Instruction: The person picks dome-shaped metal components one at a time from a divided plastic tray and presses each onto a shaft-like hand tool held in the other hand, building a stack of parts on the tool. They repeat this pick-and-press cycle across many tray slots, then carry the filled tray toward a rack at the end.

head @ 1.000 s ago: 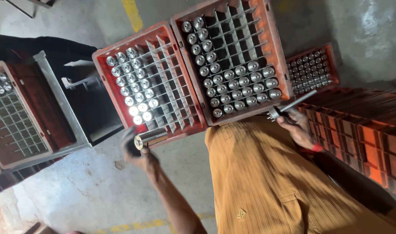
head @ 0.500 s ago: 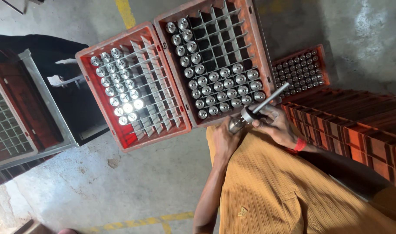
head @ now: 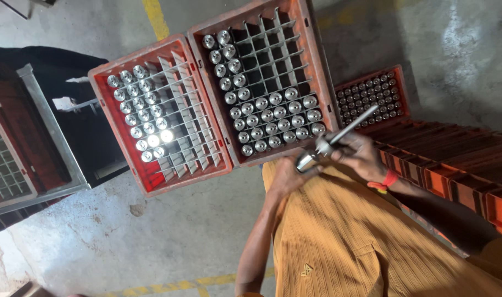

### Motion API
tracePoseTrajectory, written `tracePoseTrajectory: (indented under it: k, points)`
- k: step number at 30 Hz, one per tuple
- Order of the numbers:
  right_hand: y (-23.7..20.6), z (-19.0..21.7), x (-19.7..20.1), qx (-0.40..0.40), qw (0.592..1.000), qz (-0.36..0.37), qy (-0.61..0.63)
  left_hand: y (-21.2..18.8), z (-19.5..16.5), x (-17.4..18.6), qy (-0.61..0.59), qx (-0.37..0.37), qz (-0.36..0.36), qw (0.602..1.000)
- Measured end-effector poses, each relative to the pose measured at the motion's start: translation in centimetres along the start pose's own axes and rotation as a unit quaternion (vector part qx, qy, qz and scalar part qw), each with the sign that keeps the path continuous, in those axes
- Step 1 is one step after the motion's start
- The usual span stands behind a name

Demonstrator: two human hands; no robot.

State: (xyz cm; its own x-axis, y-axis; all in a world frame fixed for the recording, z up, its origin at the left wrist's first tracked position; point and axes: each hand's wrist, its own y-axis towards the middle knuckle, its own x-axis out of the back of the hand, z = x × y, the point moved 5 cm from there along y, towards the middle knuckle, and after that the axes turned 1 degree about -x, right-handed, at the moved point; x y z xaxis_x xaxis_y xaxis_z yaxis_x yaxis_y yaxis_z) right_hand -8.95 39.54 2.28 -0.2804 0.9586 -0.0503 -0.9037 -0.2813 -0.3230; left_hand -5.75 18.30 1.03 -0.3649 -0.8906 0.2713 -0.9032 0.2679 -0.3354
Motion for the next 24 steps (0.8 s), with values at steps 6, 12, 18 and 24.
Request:
tracePoseTrajectory:
  k: [6,12,18,24]
  points:
    - [0.1,1.2,7.4,0.101,0.963,-0.187,0.167,5.5,2.4,5.0,0.138,0.006,-0.177,0.975]
    - [-1.5,1.2,7.1,0.106,0.957,-0.226,0.151,10.8,-0.1,3.0,0.204,-0.154,-0.227,0.94]
    - [-2.6,-2.3,3.2,0.039,0.969,-0.196,0.146,4.9,0.7,1.3,0.139,-0.148,-0.115,0.972]
    - [-3.7,-5.3,-1.1,-0.026,0.986,-0.143,0.084,-4.3,4.7,9.5,0.113,-0.192,-0.213,0.951]
